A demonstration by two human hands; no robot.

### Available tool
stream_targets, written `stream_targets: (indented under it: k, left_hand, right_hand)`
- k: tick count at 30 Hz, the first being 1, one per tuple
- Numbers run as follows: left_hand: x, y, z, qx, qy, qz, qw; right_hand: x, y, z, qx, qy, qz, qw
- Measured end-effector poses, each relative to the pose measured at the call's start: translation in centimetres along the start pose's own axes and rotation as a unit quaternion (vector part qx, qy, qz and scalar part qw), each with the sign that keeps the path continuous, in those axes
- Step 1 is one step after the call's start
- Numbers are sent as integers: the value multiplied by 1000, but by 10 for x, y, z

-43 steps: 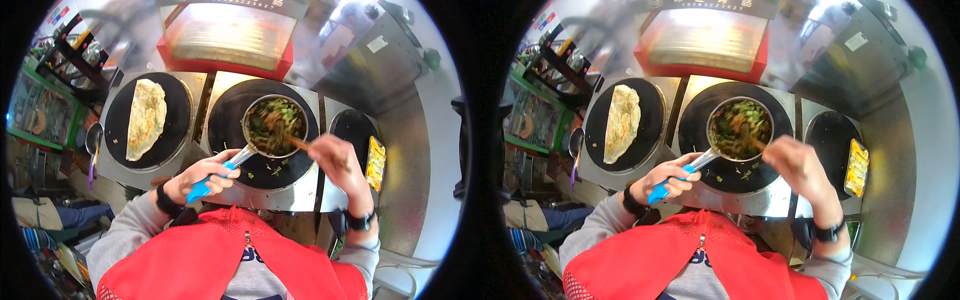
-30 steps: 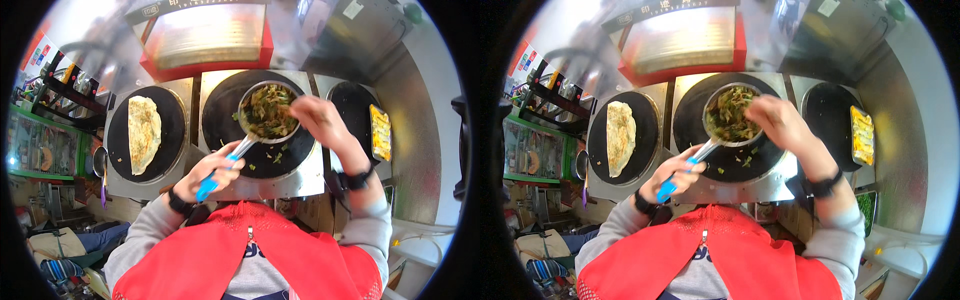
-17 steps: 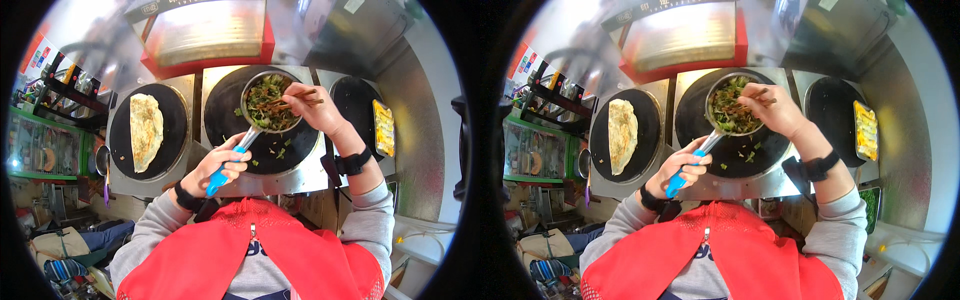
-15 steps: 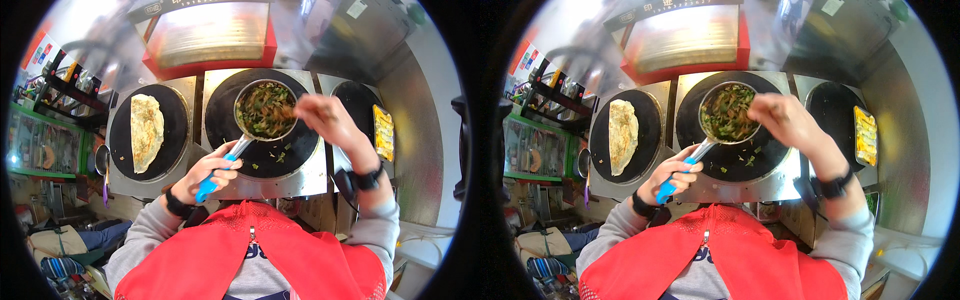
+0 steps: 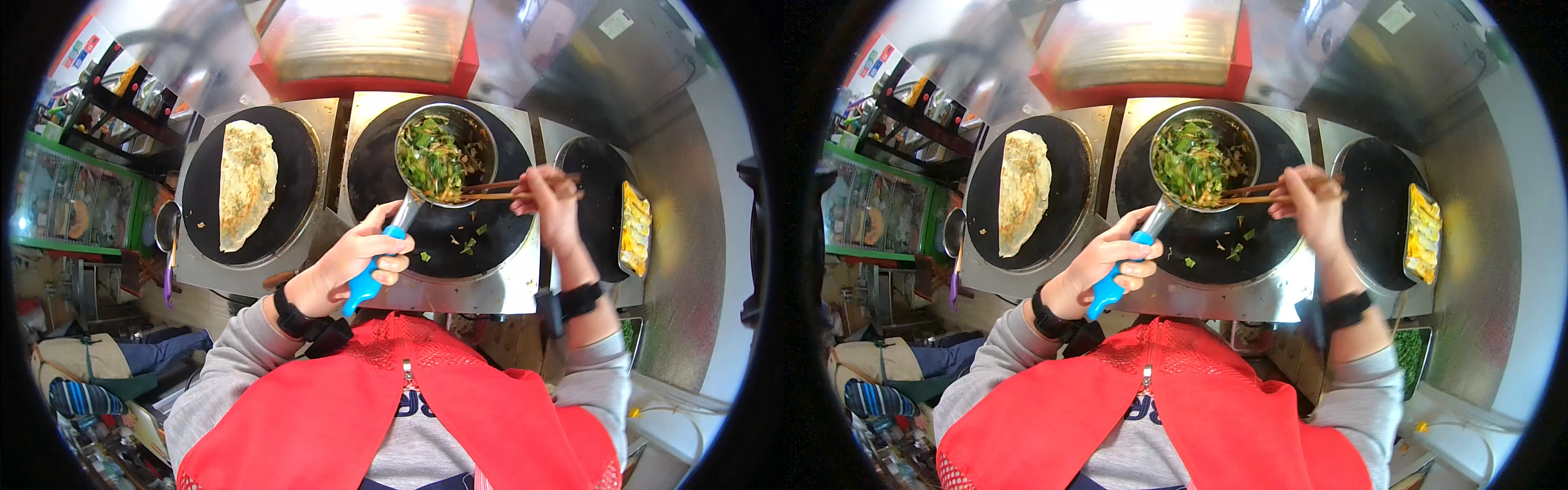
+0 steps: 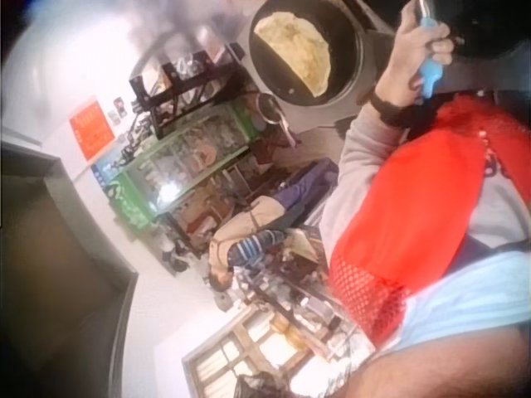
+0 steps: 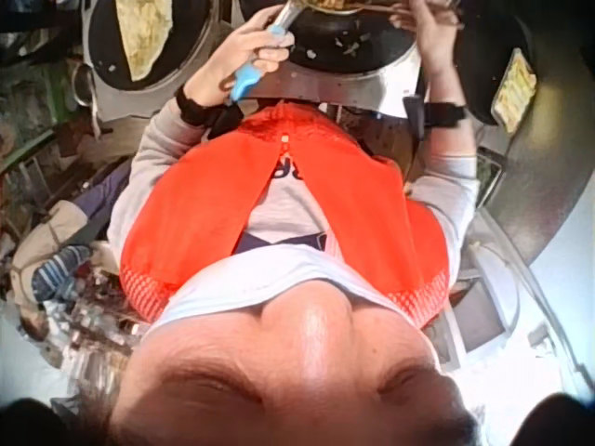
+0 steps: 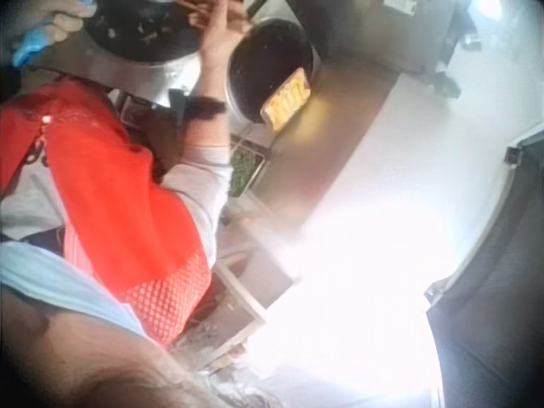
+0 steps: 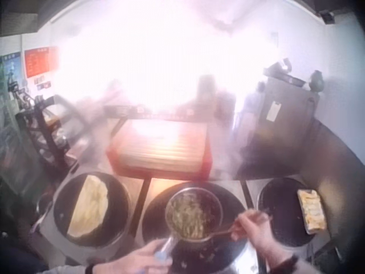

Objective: The person prepares a street food wrap by mixing chopped greens and seasonings in a small pan, then spreading the mixture onto a thin crepe on a griddle. They add scrambled egg pieces and continue assembling the wrap.

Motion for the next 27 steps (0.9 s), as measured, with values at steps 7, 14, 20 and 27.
stream_targets:
  k: [7, 14, 20, 27]
  left_hand:
    - [8, -11, -12, -83, 55, 58, 993]
    - [2, -5, -21, -102, -27, 55, 993]
    - [0, -6, -11, -17, 65, 80, 995]
    - [9, -5, 2, -26, 3, 97, 995]
  right_hand:
    - [-40, 24, -16, -218, -276, -65, 934]
    - [-1, 41, -47, 40, -49, 50, 997]
    - [46, 46, -60, 101, 193, 347, 912]
    - [98, -16, -90, 161, 220, 344, 898]
Point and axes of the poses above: each hand's wrist, its own y-axis away from the middle knuckle, its own z-axis out of the back of the hand, x = y × z, the point moved 2 cm from there along -y, towards the middle knuckle, and after that the axes turned 12 degrees about -x, right-handed, at the moved point
